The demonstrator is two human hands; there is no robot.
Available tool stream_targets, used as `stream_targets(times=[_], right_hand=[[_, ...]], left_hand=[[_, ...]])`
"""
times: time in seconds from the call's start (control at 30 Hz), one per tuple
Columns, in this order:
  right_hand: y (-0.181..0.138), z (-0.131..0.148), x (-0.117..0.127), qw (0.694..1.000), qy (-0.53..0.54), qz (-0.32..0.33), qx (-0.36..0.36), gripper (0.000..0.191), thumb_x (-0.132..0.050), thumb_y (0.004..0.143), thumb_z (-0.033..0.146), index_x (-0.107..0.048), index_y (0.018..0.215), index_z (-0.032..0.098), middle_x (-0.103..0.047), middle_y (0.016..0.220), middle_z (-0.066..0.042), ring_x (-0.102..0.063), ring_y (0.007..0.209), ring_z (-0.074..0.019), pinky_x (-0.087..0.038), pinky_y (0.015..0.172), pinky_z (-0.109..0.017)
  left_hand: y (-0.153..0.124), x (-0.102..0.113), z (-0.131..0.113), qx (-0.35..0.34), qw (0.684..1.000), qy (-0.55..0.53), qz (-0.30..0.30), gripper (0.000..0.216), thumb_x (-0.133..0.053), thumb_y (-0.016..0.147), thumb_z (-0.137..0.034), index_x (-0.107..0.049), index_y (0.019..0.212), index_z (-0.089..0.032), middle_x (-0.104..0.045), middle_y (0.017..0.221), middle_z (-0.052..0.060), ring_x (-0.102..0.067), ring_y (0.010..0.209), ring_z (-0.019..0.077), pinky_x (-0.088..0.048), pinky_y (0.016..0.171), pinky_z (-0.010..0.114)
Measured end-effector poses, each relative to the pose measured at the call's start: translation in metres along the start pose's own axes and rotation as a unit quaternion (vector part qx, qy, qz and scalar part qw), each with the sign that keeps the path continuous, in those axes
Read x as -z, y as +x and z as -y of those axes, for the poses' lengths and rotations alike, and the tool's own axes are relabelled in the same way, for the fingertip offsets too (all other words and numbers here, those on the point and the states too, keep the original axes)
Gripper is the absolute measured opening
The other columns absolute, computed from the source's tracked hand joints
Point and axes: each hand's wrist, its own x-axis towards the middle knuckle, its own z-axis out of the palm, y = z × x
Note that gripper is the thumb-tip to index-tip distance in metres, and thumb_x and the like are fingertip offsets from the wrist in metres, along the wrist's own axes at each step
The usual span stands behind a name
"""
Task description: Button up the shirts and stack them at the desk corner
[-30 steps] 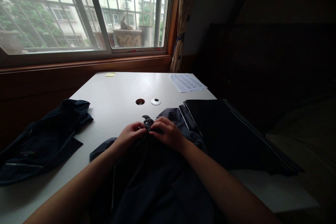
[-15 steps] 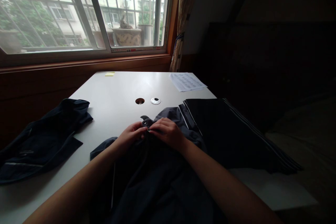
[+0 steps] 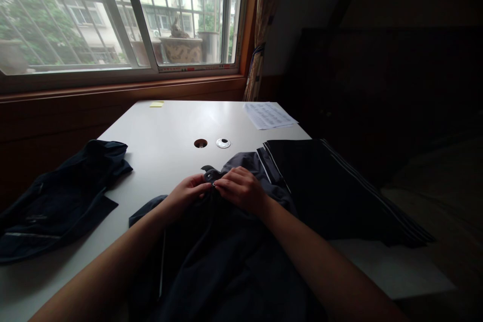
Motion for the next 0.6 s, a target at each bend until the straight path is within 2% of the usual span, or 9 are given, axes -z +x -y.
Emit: stream_targets(times=[0.2, 0.43, 0.6], right_hand=[[0.0042, 0.0013, 0.0081, 0.997, -0.037, -0.003, 0.061, 0.01, -0.061, 0.094, 0.022, -0.067, 0.101, 0.017, -0.071, 0.083, -0.003, -0.06, 0.075, -0.018, -0.045, 0.073, -0.035], [0.0034, 0.0004, 0.0087, 0.996, -0.048, 0.015, 0.071, 0.011, -0.06, 0.095, 0.021, -0.066, 0.104, 0.017, -0.071, 0.083, -0.003, -0.061, 0.075, -0.0177, -0.045, 0.072, -0.035], [0.0025, -0.0001, 0.0079, 0.997, -0.043, 0.013, 0.066, 0.01, -0.06, 0.096, 0.021, -0.066, 0.104, 0.018, -0.071, 0.083, -0.003, -0.061, 0.074, -0.0171, -0.045, 0.072, -0.034]], left_hand=[[-0.0009, -0.0016, 0.0019, -0.002, 1.0, -0.025, -0.005, 0.029, -0.078, 0.079, -0.039, -0.067, 0.091, -0.016, -0.052, 0.066, -0.004, -0.04, 0.057, 0.0071, -0.029, 0.054, 0.019], [0.0003, -0.0008, 0.0043, -0.008, 0.999, -0.034, -0.013, 0.029, -0.078, 0.079, -0.038, -0.068, 0.093, -0.016, -0.063, 0.077, 0.0, -0.051, 0.064, 0.0106, -0.035, 0.059, 0.021], [-0.0011, 0.0002, 0.0041, -0.006, 0.999, -0.024, -0.032, 0.025, -0.078, 0.079, -0.037, -0.067, 0.088, -0.017, -0.063, 0.074, -0.001, -0.052, 0.063, 0.01, -0.037, 0.06, 0.021]])
